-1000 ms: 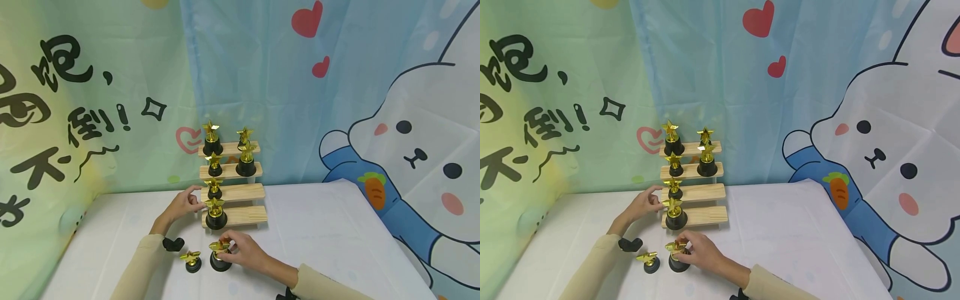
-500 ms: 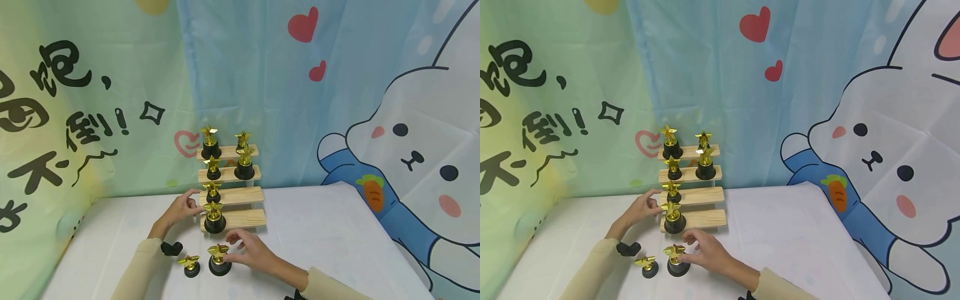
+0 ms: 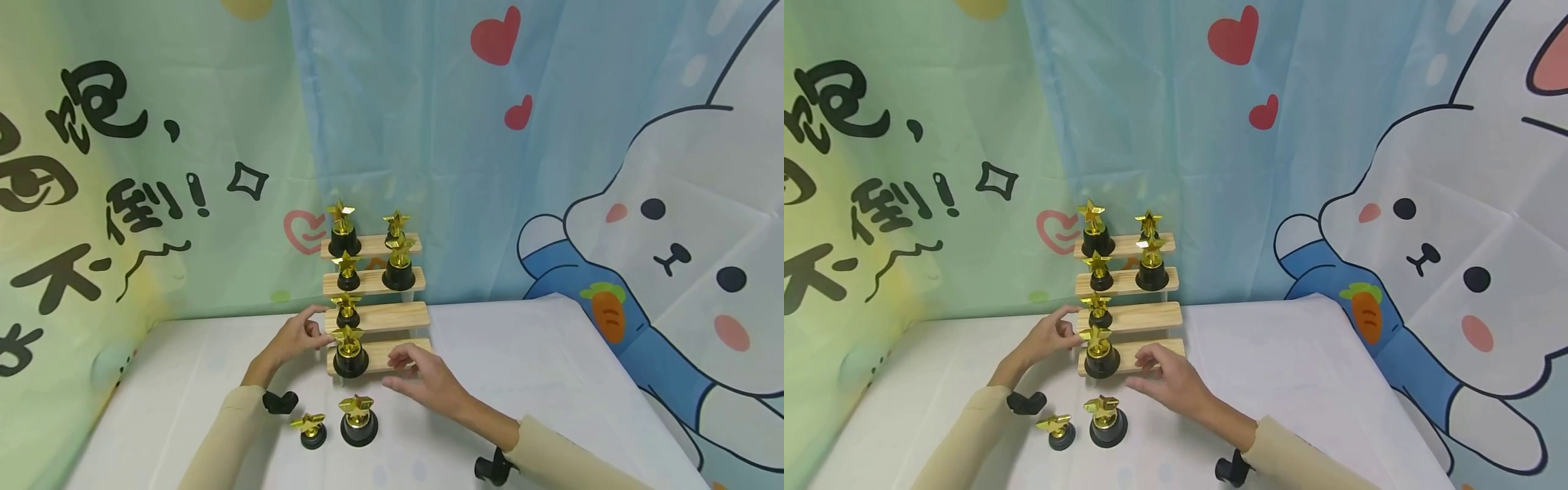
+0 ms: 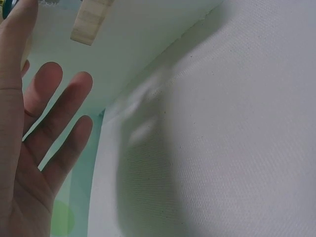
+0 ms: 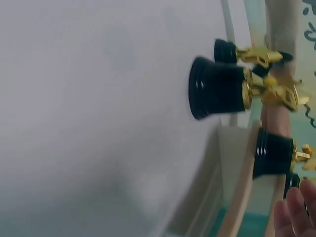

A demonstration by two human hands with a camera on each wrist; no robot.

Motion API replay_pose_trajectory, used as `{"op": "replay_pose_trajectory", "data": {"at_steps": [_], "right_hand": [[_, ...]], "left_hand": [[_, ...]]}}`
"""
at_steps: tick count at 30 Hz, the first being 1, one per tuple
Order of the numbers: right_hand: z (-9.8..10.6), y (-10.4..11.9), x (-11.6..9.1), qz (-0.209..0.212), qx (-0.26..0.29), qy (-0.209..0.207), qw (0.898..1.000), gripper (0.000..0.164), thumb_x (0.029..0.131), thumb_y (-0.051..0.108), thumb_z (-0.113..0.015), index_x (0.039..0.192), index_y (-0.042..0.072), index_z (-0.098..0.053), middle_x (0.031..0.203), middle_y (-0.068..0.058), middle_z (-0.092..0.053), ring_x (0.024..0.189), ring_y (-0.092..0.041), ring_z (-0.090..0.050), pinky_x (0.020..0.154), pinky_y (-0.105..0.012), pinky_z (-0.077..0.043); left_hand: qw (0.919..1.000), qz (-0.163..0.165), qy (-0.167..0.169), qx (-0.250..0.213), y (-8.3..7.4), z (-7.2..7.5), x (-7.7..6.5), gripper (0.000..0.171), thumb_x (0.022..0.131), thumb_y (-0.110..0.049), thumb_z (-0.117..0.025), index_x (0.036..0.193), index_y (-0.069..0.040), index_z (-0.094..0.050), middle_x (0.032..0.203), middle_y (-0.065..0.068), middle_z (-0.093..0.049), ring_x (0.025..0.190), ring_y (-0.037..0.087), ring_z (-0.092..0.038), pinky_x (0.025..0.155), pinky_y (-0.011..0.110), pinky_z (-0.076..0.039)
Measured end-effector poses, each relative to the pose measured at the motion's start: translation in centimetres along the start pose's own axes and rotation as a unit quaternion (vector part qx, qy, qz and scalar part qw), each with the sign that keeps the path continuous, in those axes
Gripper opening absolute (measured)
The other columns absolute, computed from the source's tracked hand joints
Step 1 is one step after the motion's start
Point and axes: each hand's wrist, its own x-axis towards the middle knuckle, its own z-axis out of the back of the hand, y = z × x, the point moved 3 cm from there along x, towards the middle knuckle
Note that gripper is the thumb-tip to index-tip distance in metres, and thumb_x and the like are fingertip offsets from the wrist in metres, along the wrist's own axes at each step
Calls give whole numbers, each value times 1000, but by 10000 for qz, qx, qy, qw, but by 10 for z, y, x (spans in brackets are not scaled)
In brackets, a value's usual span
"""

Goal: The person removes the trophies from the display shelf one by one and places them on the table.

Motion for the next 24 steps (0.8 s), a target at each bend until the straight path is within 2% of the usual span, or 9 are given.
{"op": "replay_pose_trajectory", "data": {"at_steps": [4, 9, 12, 19, 24], "right_hand": [[12, -3, 7, -68, -192, -283, 9994, 29, 85, 34, -65, 106, 14, -57, 98, -1, -64, 90, -14, -62, 72, -31, -51], [22, -7, 13, 63, -388, -595, 9975, 21, 86, 25, -64, 101, 10, -60, 93, 3, -64, 85, -12, -62, 69, -24, -50], [27, -12, 17, 80, -585, -781, 9952, 19, 86, 23, -65, 100, 10, -61, 91, 3, -65, 84, -12, -62, 67, -25, -50], [40, -21, 31, -144, -833, -1210, 9890, 25, 86, 24, -64, 103, 7, -60, 97, -3, -63, 89, -16, -59, 70, -36, -51], [52, -22, 42, -326, -1100, -1387, 9837, 30, 85, 25, -65, 107, 5, -60, 103, -9, -61, 94, -23, -58, 72, -33, -50]], "left_hand": [[10000, -23, 4, 31, 1, 0, 0, 55, 82, -20, -70, 130, -12, -44, 63, 16, -59, 49, 6, -44, 51, 22, -37], [10000, -48, 6, 50, 0, 0, 0, 55, 82, -19, -70, 130, -11, -44, 63, 16, -58, 49, 6, -44, 50, 22, -37], [10000, -29, 4, 43, 0, 0, 0, 55, 82, -19, -70, 130, -11, -44, 63, 17, -58, 48, 5, -43, 50, 22, -37], [10000, 9, -15, 17, 1, 0, 0, 54, 82, -17, -69, 130, -11, -45, 63, 17, -57, 48, 5, -42, 49, 22, -36], [10000, 32, -18, 48, 3, 0, 1, 54, 82, -16, -69, 129, -11, -45, 61, 11, -57, 48, 5, -41, 49, 22, -36]]}}
